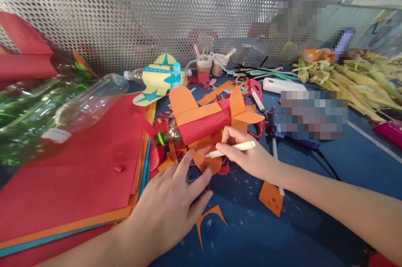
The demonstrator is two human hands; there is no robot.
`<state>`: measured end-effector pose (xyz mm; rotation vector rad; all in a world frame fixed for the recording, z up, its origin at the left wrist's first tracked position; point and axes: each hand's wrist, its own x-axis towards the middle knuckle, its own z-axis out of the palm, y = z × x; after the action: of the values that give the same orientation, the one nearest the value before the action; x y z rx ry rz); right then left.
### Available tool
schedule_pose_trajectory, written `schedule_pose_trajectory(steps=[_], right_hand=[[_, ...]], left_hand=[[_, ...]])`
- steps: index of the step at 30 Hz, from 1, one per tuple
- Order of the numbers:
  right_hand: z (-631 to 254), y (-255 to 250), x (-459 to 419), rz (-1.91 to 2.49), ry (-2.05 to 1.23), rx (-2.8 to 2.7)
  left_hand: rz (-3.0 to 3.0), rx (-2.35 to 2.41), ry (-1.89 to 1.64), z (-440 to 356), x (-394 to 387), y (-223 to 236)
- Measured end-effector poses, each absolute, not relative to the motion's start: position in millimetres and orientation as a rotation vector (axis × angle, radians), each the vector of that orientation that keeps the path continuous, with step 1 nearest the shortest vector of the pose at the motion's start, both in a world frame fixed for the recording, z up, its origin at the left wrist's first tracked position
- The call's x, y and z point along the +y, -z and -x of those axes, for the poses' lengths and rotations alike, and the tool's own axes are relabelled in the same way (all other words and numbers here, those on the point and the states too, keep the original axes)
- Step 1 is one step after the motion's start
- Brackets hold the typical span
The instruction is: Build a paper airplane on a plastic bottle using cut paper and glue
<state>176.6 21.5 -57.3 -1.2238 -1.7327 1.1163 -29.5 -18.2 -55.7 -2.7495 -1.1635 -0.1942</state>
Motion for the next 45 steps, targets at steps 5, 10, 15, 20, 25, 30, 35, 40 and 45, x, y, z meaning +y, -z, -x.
schedule_pose_trajectory(steps=[5,10,15,20,25,30,35,40,45], right_hand=[[-177.2,58.2,21.4,1.229,-1.127,-1.725],[-177.2,57.5,20.9,1.254,-1.134,-1.734],[-176.6,56.0,20.9,1.269,-1.135,-1.741],[-176.2,55.5,20.8,1.250,-1.136,-1.737],[-176.4,54.8,20.3,1.254,-1.136,-1.743],[-176.8,54.9,20.2,1.229,-1.148,-1.724],[-176.2,54.4,20.9,1.246,-1.128,-1.727],[-175.8,54.2,20.3,1.270,-1.136,-1.738],[-175.6,54.4,19.6,1.253,-1.137,-1.727]], left_hand=[[2.742,-1.145,0.194,29.1,-17.8,56.2],[2.737,-1.138,0.199,28.8,-17.2,56.8],[2.741,-1.138,0.195,29.3,-17.6,56.5],[2.739,-1.134,0.214,28.8,-17.7,56.7],[2.734,-1.130,0.215,29.9,-18.6,57.0],[2.735,-1.127,0.203,29.0,-17.9,56.6],[2.726,-1.130,0.209,28.2,-16.9,56.7],[2.737,-1.135,0.220,30.1,-17.9,58.8],[2.734,-1.132,0.213,29.1,-17.3,58.4]])
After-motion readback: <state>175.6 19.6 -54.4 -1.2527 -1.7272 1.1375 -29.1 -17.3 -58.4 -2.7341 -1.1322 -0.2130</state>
